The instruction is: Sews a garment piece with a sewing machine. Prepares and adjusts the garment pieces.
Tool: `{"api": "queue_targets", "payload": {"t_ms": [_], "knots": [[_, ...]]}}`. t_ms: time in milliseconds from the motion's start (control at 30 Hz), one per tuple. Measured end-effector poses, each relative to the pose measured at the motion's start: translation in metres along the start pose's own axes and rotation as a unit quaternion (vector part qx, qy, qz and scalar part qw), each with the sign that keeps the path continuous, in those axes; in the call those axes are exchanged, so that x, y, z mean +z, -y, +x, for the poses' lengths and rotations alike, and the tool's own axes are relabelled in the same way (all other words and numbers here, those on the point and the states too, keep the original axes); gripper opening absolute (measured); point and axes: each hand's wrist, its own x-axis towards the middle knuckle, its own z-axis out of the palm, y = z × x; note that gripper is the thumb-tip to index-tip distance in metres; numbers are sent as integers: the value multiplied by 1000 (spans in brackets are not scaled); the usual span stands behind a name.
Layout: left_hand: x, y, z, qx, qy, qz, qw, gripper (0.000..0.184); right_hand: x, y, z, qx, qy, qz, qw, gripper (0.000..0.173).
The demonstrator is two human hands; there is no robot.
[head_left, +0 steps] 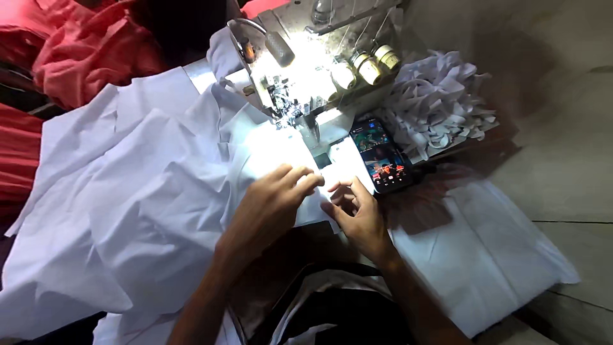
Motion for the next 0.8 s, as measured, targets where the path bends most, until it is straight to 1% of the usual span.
{"api": "queue_targets", "payload": {"t_ms": [100, 133, 200, 333, 433, 600, 667, 800], "knots": [[-13, 21, 33, 117, 73, 43, 990, 19, 0, 1, 0, 2, 5, 5, 1000, 32], [-17, 22, 42, 143, 92, 60, 984, 19, 0, 2, 0, 4, 5, 3, 1000, 32], [-22, 19, 53, 170, 128, 86, 973, 22, 0, 3, 0, 11, 5, -7, 1000, 31], [-23, 19, 64, 193, 167, 84, 963, 24, 0, 2, 1, 22, 14, -10, 1000, 29], [-24, 19, 70, 190, 207, 77, 957, 23, 0, 2, 1, 25, 15, -10, 1000, 27], [-21, 21, 74, 206, 241, 85, 945, 15, 1, 5, 1, 36, 20, -9, 999, 28], [-21, 22, 75, 211, 249, 88, 941, 16, 1, 5, 0, 40, 21, 1, 999, 27], [-22, 26, 77, 230, 234, 80, 941, 14, 1, 2, 1, 32, 28, 10, 999, 20]]}}
